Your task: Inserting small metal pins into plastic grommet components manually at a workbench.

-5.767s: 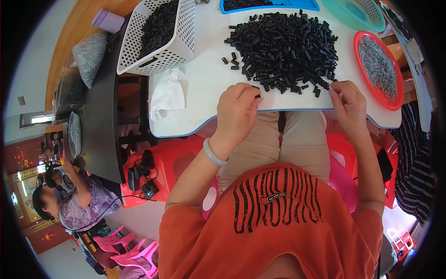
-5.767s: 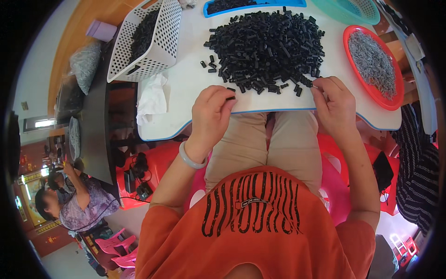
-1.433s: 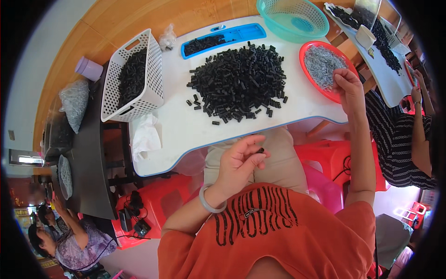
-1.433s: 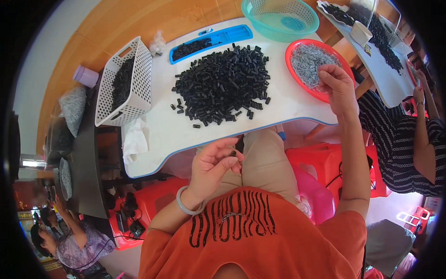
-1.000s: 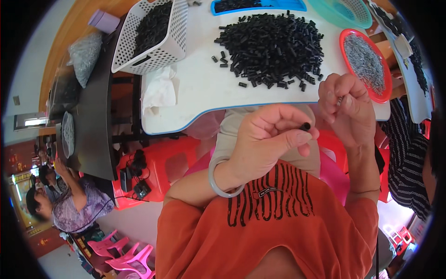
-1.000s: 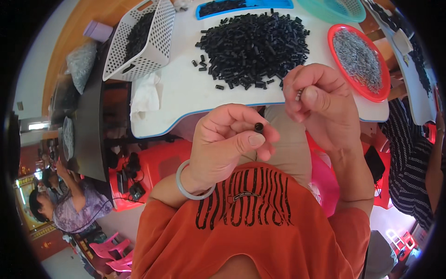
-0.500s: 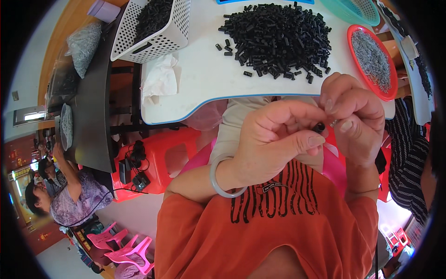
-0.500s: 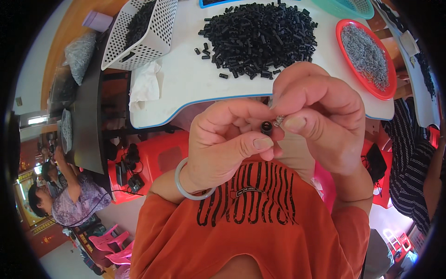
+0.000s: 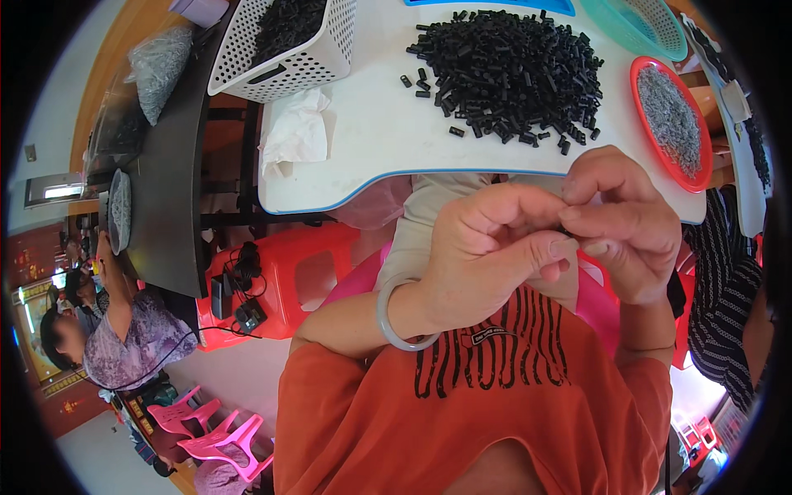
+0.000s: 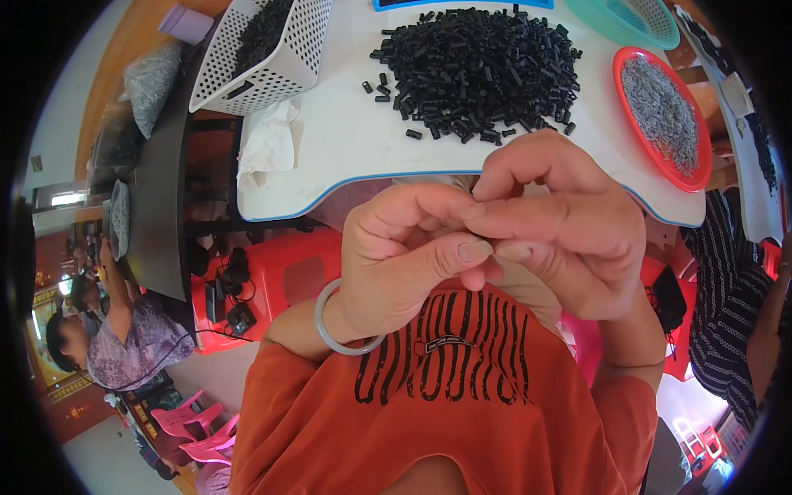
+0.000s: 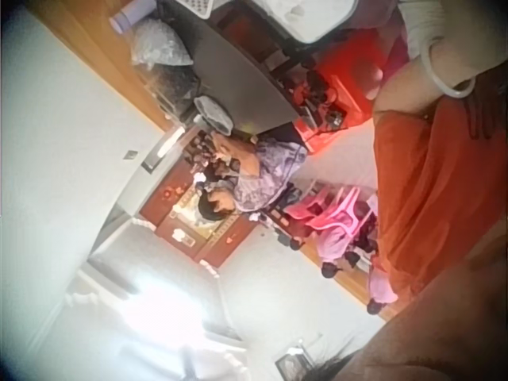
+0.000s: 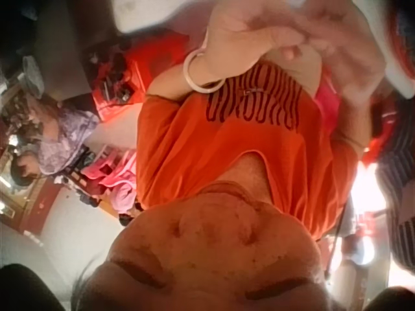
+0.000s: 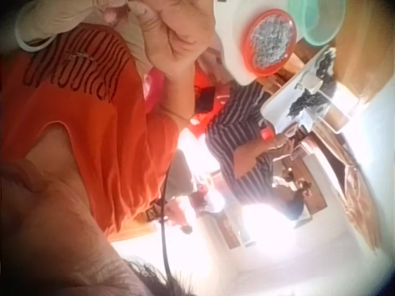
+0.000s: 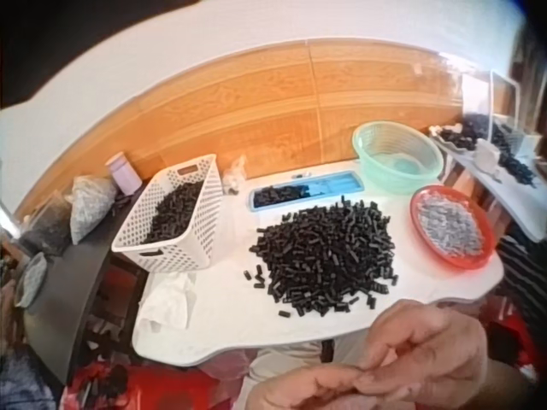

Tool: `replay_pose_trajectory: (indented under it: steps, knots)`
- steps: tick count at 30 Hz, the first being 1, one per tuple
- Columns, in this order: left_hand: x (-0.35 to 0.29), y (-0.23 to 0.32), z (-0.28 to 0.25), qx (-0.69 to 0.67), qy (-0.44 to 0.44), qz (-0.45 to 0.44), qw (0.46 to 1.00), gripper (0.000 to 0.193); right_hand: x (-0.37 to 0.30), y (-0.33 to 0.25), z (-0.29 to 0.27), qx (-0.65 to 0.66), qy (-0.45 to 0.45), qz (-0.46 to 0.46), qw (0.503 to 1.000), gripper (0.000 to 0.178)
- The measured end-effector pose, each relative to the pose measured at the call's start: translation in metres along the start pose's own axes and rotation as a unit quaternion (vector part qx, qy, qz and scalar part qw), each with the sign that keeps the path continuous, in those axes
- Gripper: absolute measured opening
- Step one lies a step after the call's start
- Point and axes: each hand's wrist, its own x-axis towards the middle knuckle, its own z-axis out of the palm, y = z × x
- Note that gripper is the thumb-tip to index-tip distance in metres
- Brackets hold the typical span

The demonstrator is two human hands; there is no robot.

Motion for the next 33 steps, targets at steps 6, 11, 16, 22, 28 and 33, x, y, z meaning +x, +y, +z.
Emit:
replay_pose_trajectory:
  steps: [6,11,16,22,28,33]
  knots:
    - [-0.007,-0.004,-0.016,0.019,0.013,0.013,1.0,0.019,0.011,0.005,0.023,-0.041,0.075,0.066,0.994,0.024]
    - [-0.016,0.002,-0.021,0.03,0.031,0.011,0.999,0.02,0.072,0.057,0.029,-0.3,0.05,-0.001,0.953,0.013]
    - [-0.022,0.011,-0.023,0.045,0.038,0.045,0.997,0.018,0.138,0.122,0.051,-0.526,-0.166,0.053,0.833,0.01]
    - [-0.023,0.016,-0.032,0.052,0.039,0.063,0.996,0.018,0.159,0.151,0.071,-0.571,-0.25,0.111,0.774,0.011]
    - [-0.023,0.013,-0.033,0.074,0.05,0.059,0.994,0.017,0.156,0.176,0.07,-0.546,-0.273,0.106,0.785,0.008]
    - [-0.026,-0.007,-0.028,0.114,0.03,0.044,0.992,0.015,0.157,0.167,0.061,-0.475,-0.313,0.115,0.814,0.006]
